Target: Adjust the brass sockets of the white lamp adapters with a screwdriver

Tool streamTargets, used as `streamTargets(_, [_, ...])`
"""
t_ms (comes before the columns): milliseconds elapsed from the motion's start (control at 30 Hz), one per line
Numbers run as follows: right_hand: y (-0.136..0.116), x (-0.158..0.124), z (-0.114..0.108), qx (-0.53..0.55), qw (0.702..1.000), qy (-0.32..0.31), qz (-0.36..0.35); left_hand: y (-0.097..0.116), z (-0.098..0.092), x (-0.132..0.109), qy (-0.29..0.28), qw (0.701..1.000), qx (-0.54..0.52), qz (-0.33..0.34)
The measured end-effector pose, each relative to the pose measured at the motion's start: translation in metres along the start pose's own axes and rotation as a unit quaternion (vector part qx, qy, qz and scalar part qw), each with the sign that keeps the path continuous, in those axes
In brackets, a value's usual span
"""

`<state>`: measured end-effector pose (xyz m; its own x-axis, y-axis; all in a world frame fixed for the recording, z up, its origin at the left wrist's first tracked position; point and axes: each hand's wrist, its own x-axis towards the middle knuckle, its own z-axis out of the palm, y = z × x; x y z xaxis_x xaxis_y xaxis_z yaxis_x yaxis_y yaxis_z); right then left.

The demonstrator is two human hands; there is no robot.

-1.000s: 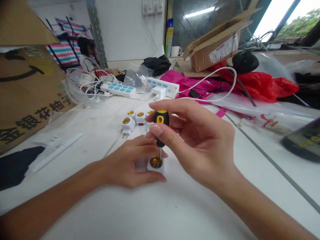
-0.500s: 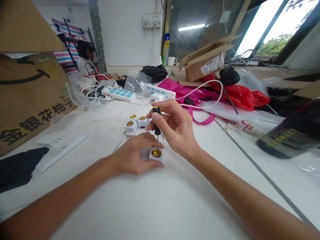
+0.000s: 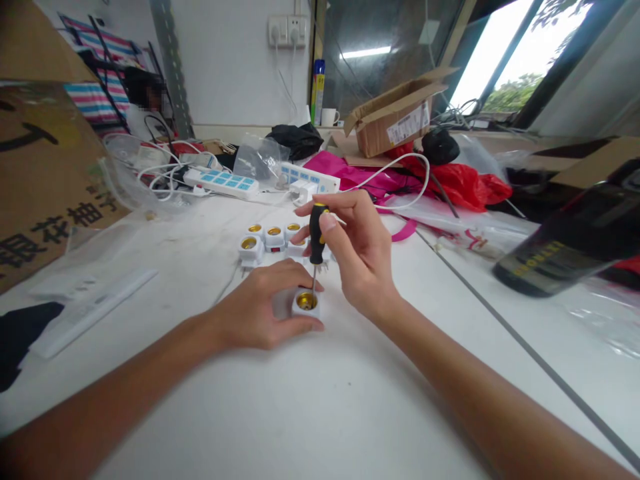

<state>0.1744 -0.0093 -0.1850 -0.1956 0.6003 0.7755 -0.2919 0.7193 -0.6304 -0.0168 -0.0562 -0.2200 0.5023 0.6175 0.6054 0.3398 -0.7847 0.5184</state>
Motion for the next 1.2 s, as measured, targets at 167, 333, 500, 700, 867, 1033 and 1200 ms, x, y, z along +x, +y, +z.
streamTargets(167, [-0.003,0.002,-0.001,-0.027,0.999,0.019,0.004,0.002,-0.001,0.001,-0.006,1.0,0.013,-0.002])
streamTargets(333, [0.001,0.004,-0.001,-0.038,0.997,0.054,-0.036,0.003,0.0,0.002,-0.011,0.999,0.033,0.001])
streamTargets(500, [-0.003,0.004,-0.003,-0.016,0.999,-0.006,-0.051,0.006,-0.001,0.003,-0.016,0.999,0.05,-0.001])
streamTargets(700, [-0.008,0.005,0.002,-0.034,0.997,0.004,-0.07,0.006,0.001,0.001,-0.014,0.998,0.066,-0.004])
streamTargets(867, [-0.007,0.001,0.002,-0.087,0.993,0.012,-0.081,0.004,0.0,0.0,-0.015,0.998,0.065,0.012])
streamTargets(1033, [-0.011,-0.002,0.001,-0.064,0.995,0.0,-0.079,0.005,0.0,0.001,-0.016,0.998,0.059,0.012])
streamTargets(1200, [-0.014,-0.003,0.006,-0.039,0.996,0.005,-0.076,0.005,0.0,0.001,-0.016,0.998,0.052,0.006])
